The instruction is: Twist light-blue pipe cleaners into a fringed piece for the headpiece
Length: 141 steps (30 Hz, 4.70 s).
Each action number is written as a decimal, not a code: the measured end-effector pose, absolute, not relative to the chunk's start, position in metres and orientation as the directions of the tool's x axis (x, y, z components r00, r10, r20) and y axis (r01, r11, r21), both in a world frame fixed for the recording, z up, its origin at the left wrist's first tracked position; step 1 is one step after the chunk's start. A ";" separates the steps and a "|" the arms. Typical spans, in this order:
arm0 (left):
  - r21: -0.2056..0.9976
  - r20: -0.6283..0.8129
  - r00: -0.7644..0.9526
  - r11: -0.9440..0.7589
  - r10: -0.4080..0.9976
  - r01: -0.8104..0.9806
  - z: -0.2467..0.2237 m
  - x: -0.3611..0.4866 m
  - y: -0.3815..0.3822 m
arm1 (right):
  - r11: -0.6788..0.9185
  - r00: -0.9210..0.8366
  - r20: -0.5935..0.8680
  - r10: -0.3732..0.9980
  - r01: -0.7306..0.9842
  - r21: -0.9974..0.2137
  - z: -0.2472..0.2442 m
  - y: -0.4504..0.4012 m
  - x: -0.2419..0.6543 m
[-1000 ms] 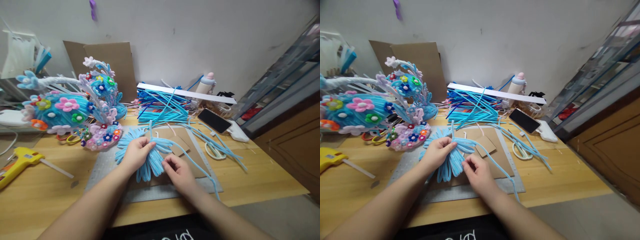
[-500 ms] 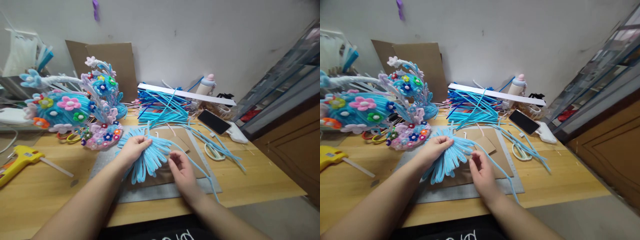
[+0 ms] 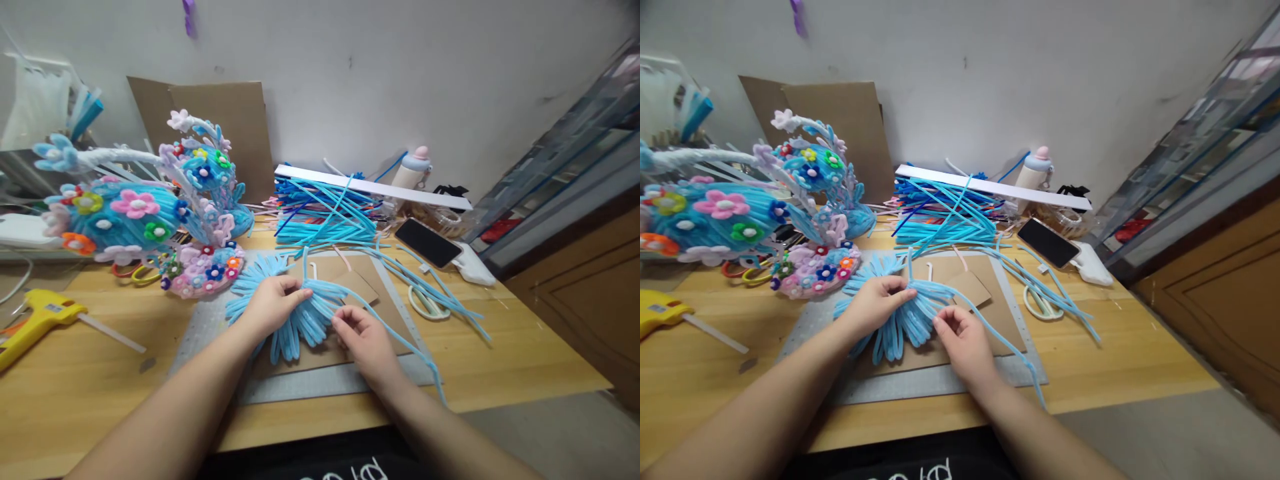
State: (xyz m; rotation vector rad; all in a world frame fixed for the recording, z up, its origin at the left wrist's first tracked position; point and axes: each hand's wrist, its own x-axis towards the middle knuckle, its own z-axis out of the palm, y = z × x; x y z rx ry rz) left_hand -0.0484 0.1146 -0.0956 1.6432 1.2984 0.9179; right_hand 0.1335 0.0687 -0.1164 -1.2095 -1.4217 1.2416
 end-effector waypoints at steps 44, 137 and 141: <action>0.969 0.007 0.128 -0.038 0.992 0.245 -0.095 -0.044 0.113 | 0.342 -0.275 0.236 0.932 0.450 -0.825 -0.114 0.067 0.132; 0.977 -0.212 0.165 0.214 0.963 0.010 -0.091 -0.048 0.117 | 0.378 0.069 0.387 0.919 0.119 -0.918 -0.131 0.075 0.129; 0.978 -0.206 0.181 0.202 0.962 0.041 -0.093 -0.047 0.117 | 0.288 0.061 0.290 0.955 0.038 -0.957 -0.131 0.075 0.127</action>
